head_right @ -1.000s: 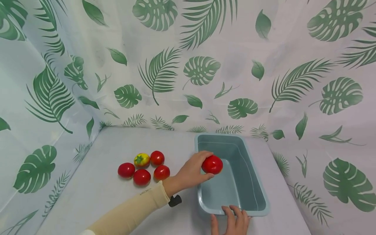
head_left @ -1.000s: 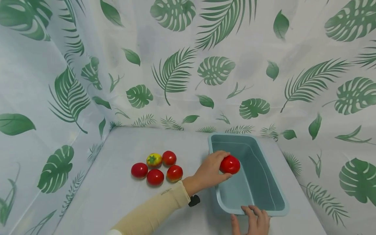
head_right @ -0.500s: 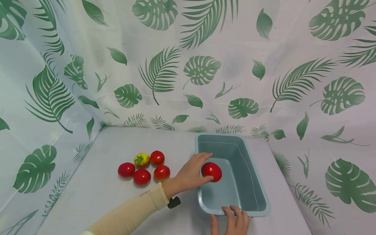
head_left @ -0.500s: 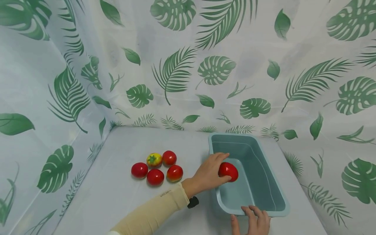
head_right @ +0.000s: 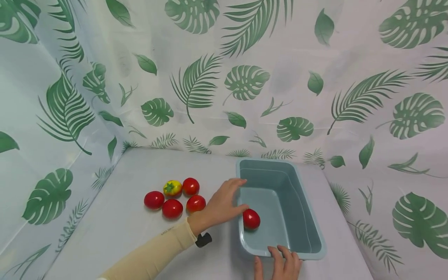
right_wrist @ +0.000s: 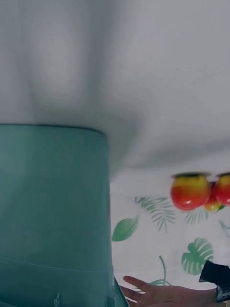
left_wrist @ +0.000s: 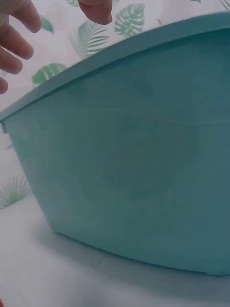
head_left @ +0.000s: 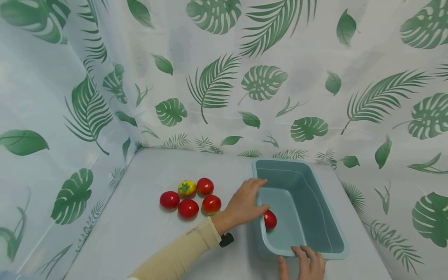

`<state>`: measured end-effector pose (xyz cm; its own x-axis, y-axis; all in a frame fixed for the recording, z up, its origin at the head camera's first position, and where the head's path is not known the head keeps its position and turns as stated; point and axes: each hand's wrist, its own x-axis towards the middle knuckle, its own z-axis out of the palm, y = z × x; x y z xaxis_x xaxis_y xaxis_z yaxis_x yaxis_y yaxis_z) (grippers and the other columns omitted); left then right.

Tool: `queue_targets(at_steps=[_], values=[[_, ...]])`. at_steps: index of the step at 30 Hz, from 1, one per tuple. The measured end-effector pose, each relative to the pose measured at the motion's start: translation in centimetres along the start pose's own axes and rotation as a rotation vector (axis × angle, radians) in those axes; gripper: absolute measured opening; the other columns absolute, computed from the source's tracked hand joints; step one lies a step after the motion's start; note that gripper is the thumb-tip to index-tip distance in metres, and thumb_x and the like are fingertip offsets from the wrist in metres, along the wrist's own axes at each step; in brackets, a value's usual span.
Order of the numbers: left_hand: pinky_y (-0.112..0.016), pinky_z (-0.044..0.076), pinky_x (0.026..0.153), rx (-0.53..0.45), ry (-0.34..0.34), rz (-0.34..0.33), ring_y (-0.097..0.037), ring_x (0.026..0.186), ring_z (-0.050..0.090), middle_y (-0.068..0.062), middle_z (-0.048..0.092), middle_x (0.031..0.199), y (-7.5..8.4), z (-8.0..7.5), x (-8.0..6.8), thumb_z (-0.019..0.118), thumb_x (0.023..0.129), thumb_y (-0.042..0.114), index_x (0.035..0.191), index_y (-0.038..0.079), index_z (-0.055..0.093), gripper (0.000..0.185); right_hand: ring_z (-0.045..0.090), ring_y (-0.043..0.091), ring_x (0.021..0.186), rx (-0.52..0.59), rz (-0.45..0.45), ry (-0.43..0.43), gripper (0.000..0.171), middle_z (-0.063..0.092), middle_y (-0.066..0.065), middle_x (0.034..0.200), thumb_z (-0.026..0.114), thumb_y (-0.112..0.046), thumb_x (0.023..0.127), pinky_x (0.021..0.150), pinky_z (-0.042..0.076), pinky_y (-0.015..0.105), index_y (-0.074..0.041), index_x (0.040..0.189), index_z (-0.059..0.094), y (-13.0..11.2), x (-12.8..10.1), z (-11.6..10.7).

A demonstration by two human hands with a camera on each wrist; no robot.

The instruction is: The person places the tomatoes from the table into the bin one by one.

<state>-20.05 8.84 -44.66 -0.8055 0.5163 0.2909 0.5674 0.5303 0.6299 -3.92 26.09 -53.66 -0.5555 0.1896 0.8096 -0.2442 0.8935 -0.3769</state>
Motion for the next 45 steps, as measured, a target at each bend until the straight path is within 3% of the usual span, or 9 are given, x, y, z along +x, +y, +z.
queue_targets(at_steps=[5, 13, 21, 27, 33, 40, 45], values=[[-0.037, 0.047, 0.100, -0.017, 0.017, -0.077, -0.017, 0.129, 0.044, 0.001, 0.043, 0.146, -1.6, -0.8, -0.8, 0.072, 0.086, 0.035, 0.147, 0.018, 0.039, 0.071, 0.041, 0.041, 0.081, -0.022, 0.008, -0.029, 0.065, 0.056, 0.027, 0.096, 0.053, -0.057, 0.091, 0.067, 0.026, 0.042, 0.007, 0.094, 0.065, -0.3, 0.1, -0.3], [-0.039, 0.048, 0.099, 0.036, 0.028, -0.261, -0.020, 0.130, 0.045, -0.002, 0.045, 0.145, -6.9, -0.3, -4.3, 0.074, 0.085, 0.039, 0.146, 0.020, 0.040, 0.072, 0.040, 0.042, 0.085, -0.031, 0.032, -0.071, 0.065, 0.056, 0.027, 0.098, 0.052, -0.057, 0.092, 0.069, 0.027, 0.042, 0.007, 0.095, 0.065, -0.5, 0.2, -0.6], [-0.043, 0.052, 0.093, 0.223, 0.095, -0.319, -0.024, 0.120, 0.052, -0.008, 0.051, 0.134, -10.9, 0.4, -6.4, 0.081, 0.078, 0.034, 0.136, 0.012, 0.051, 0.069, 0.040, 0.038, 0.079, -0.010, -0.012, -0.012, 0.064, 0.057, 0.026, 0.095, 0.053, -0.056, 0.091, 0.067, 0.025, 0.040, 0.007, 0.093, 0.065, -0.2, 0.2, -0.2], [-0.043, 0.052, 0.092, 0.253, 0.115, -0.336, -0.026, 0.112, 0.054, -0.009, 0.052, 0.129, -12.1, 0.6, -7.2, 0.083, 0.075, 0.032, 0.131, 0.009, 0.054, 0.067, 0.041, 0.039, 0.079, -0.017, -0.005, -0.029, 0.064, 0.056, 0.027, 0.095, 0.053, -0.056, 0.091, 0.067, 0.026, 0.040, 0.007, 0.093, 0.065, -0.2, 0.2, -0.3], [-0.042, 0.052, 0.093, 0.229, 0.082, -0.343, -0.025, 0.114, 0.051, -0.010, 0.050, 0.126, -12.7, 1.1, -7.8, 0.085, 0.074, 0.027, 0.129, 0.007, 0.053, 0.067, 0.042, 0.041, 0.083, -0.044, 0.019, -0.078, 0.066, 0.056, 0.027, 0.097, 0.050, -0.057, 0.092, 0.068, 0.027, 0.040, 0.007, 0.095, 0.065, -0.4, 0.2, -0.6], [-0.041, 0.051, 0.094, 0.260, 0.073, -0.348, -0.025, 0.115, 0.047, -0.009, 0.048, 0.128, -13.2, 1.7, -7.8, 0.088, 0.071, 0.020, 0.131, 0.009, 0.053, 0.071, 0.042, 0.040, 0.088, -0.062, 0.079, -0.134, 0.061, 0.055, 0.027, 0.101, 0.052, -0.053, 0.091, 0.069, 0.029, 0.039, 0.006, 0.099, 0.065, -0.7, 0.2, -1.0], [-0.041, 0.053, 0.090, 0.309, 0.067, -0.336, -0.027, 0.114, 0.045, -0.011, 0.047, 0.129, -13.3, 2.0, -7.7, 0.089, 0.068, 0.017, 0.130, 0.009, 0.054, 0.071, 0.042, 0.041, 0.087, -0.052, 0.064, -0.116, 0.062, 0.056, 0.026, 0.101, 0.052, -0.054, 0.091, 0.069, 0.028, 0.039, 0.006, 0.098, 0.065, -0.7, 0.3, -0.9]])
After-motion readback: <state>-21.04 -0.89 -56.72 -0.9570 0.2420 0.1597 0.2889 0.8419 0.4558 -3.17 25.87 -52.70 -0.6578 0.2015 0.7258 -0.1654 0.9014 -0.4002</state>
